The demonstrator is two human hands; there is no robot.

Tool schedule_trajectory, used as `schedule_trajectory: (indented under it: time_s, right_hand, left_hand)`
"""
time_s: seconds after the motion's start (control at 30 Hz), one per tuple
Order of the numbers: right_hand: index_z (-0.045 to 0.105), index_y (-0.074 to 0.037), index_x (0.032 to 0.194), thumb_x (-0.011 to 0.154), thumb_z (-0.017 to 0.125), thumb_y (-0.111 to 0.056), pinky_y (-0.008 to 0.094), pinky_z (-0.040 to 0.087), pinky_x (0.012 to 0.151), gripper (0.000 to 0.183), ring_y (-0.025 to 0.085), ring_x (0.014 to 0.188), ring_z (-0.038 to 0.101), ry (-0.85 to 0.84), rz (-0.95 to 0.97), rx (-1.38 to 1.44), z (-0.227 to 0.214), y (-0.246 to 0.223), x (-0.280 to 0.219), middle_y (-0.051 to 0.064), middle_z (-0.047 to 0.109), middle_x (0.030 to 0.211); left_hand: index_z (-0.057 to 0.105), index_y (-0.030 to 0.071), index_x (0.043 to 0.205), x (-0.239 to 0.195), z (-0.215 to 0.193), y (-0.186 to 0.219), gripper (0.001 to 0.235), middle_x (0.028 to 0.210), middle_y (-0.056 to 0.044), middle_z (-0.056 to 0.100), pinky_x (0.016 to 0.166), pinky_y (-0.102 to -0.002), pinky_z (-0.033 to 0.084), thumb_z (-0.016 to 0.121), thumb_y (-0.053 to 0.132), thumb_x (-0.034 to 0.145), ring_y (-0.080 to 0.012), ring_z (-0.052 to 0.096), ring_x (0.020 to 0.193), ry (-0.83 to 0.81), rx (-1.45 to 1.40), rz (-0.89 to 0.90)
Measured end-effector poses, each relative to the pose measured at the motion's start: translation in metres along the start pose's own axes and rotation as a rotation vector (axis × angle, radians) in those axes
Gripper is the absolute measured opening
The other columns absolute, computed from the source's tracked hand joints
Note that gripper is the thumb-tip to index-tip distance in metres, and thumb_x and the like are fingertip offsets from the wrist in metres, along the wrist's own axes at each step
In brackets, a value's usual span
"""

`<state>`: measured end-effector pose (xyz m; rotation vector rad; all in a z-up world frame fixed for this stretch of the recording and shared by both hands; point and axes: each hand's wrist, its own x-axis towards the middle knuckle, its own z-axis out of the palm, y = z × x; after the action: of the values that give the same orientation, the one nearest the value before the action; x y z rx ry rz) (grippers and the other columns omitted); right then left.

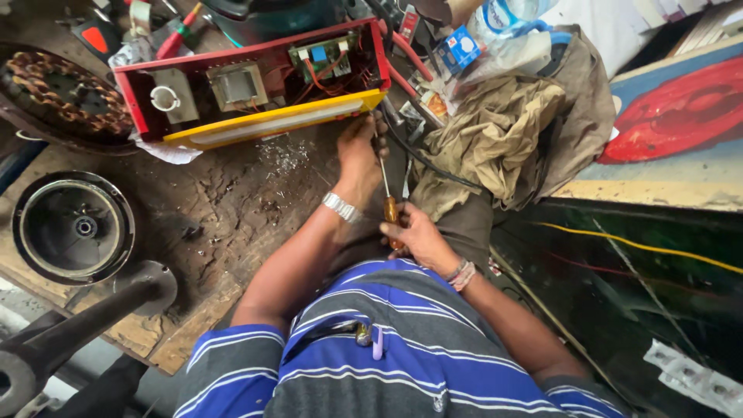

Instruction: The person uses a screwdriver to remove screws from a red and yellow electronic device, opens the casing, and manipulates internal wires and components. The person then places the cover aside and continues to adjust the wiring inside the device.

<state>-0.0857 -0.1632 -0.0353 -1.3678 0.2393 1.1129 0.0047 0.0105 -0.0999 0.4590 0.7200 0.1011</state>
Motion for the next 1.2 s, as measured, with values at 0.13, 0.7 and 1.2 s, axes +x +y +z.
schedule_trajectory:
  time_s: [0.13, 0.7, 1.2]
  right_hand:
    - [0.051, -0.007, 0.137, 0.095, 0.064, -0.014, 0.039, 0.065, 0.079, 0.045, 0.021, 0.096, 0.070, -0.276, 0.130, 0.306, -0.021, -0.005, -0.006, 0.010, 0.069, 0.112]
    - [0.052, -0.003, 0.131, 0.093, 0.063, -0.022, 0.042, 0.060, 0.090, 0.043, 0.027, 0.105, 0.070, -0.391, 0.183, 0.355, -0.038, -0.001, 0.000, 0.015, 0.070, 0.114]
    - [0.058, -0.015, 0.139, 0.106, 0.039, -0.052, 0.022, 0.028, 0.033, 0.053, 0.008, 0.037, 0.034, -0.557, 0.145, 0.885, -0.033, 0.015, 0.036, -0.001, 0.043, 0.061]
  left_hand:
    - [0.071, 0.009, 0.103, 0.005, 0.004, -0.005, 0.014, 0.077, 0.003, 0.063, 0.045, -0.022, 0.031, 0.066, 0.021, 0.101, -0.0059, 0.046, 0.054, 0.024, 0.027, 0.046]
    - [0.071, 0.011, 0.103, 0.001, 0.006, -0.011, 0.015, 0.075, 0.005, 0.060, 0.044, -0.021, 0.029, 0.064, 0.024, 0.101, -0.0054, 0.043, 0.051, 0.058, 0.024, 0.055]
    - [0.066, 0.017, 0.123, -0.120, 0.033, 0.105, 0.028, 0.122, -0.008, 0.074, 0.103, -0.045, 0.048, 0.077, 0.023, 0.098, -0.0320, 0.061, 0.117, -0.174, 1.586, 1.373]
